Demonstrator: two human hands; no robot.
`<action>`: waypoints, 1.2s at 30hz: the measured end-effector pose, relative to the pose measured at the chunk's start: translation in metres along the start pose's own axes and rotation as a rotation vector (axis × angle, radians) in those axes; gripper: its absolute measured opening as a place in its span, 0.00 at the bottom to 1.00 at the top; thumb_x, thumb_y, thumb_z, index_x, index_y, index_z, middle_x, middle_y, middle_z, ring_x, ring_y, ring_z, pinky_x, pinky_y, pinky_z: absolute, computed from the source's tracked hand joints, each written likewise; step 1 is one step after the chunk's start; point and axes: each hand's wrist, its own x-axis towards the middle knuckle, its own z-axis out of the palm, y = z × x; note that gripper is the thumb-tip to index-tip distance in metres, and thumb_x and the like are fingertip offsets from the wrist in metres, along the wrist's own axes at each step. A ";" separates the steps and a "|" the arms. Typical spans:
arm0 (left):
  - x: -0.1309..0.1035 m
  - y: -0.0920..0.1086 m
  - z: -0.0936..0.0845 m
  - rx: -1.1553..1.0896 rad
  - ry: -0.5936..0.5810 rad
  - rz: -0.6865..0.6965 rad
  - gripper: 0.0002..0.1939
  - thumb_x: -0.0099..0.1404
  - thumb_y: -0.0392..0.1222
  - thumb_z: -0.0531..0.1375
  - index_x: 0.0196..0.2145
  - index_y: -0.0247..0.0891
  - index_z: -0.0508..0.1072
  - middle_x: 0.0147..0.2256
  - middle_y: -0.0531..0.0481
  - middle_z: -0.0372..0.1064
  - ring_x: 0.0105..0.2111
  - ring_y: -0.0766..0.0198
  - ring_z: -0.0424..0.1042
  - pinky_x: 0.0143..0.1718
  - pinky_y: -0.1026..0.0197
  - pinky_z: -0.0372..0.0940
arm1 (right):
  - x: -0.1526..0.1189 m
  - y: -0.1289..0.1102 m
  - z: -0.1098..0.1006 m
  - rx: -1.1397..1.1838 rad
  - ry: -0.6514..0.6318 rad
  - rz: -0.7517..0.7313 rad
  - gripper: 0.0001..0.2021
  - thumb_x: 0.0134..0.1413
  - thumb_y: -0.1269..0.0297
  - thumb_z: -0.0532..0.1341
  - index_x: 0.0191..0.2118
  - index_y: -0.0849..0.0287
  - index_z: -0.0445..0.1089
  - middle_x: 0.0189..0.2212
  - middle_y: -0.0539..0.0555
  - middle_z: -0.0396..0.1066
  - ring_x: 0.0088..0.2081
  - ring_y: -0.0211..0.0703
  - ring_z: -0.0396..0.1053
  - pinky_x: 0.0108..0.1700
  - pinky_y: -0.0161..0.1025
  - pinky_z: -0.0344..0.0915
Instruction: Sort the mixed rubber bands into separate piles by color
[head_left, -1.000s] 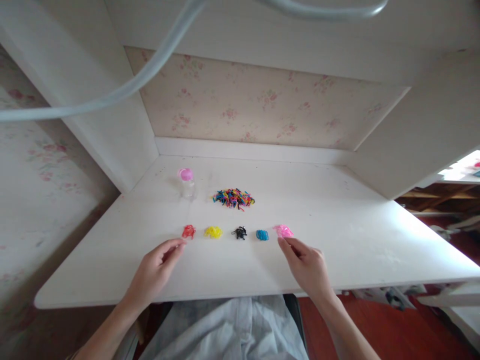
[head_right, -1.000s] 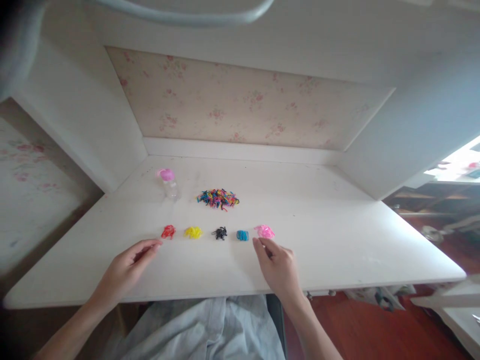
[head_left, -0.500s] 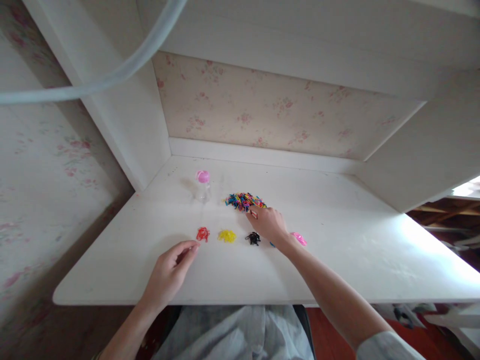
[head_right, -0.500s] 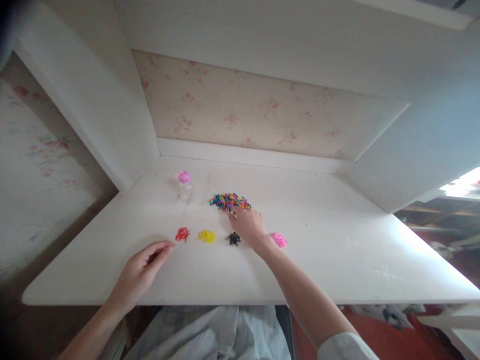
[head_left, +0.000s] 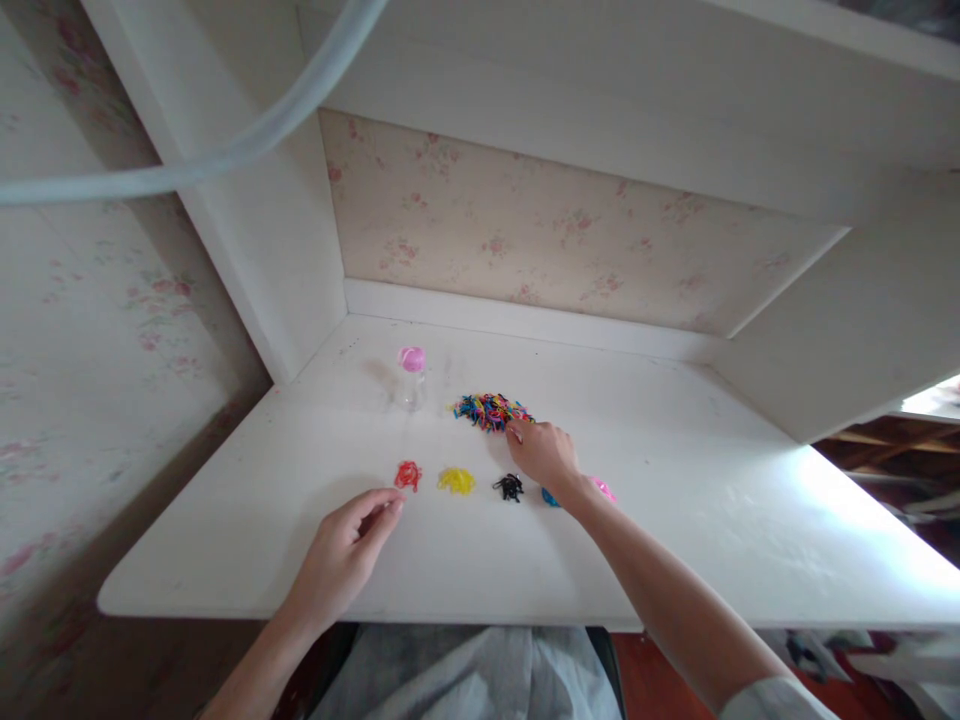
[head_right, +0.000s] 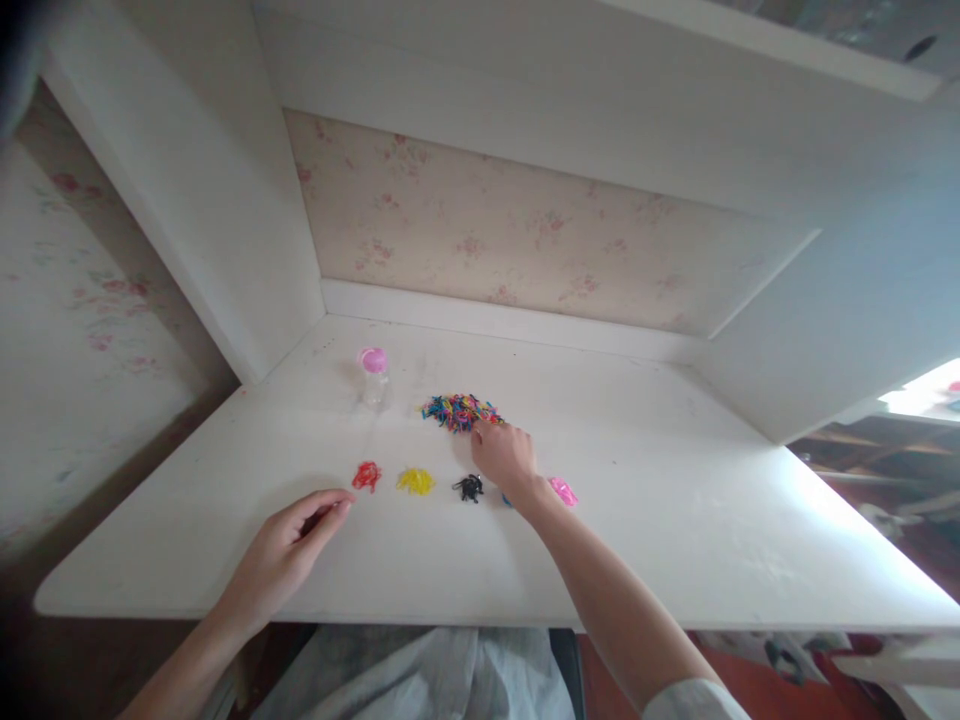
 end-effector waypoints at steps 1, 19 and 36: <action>0.000 0.001 0.000 0.003 -0.003 0.001 0.19 0.63 0.53 0.54 0.44 0.39 0.73 0.34 0.51 0.74 0.33 0.65 0.71 0.34 0.66 0.65 | 0.000 0.001 0.000 -0.001 0.002 0.002 0.21 0.62 0.54 0.43 0.46 0.48 0.71 0.38 0.56 0.74 0.40 0.48 0.71 0.39 0.40 0.61; 0.002 -0.006 0.002 0.023 -0.009 0.028 0.17 0.64 0.52 0.54 0.42 0.40 0.74 0.37 0.51 0.74 0.36 0.64 0.72 0.38 0.66 0.65 | 0.008 -0.003 -0.002 0.036 -0.004 -0.065 0.19 0.60 0.53 0.46 0.49 0.46 0.69 0.39 0.56 0.74 0.40 0.48 0.71 0.40 0.41 0.62; 0.002 -0.001 0.000 0.046 -0.003 0.054 0.16 0.64 0.51 0.54 0.40 0.40 0.74 0.40 0.50 0.75 0.38 0.63 0.73 0.39 0.66 0.66 | 0.004 0.012 0.000 0.272 0.065 -0.060 0.18 0.57 0.58 0.48 0.41 0.48 0.75 0.29 0.50 0.74 0.31 0.39 0.68 0.31 0.32 0.56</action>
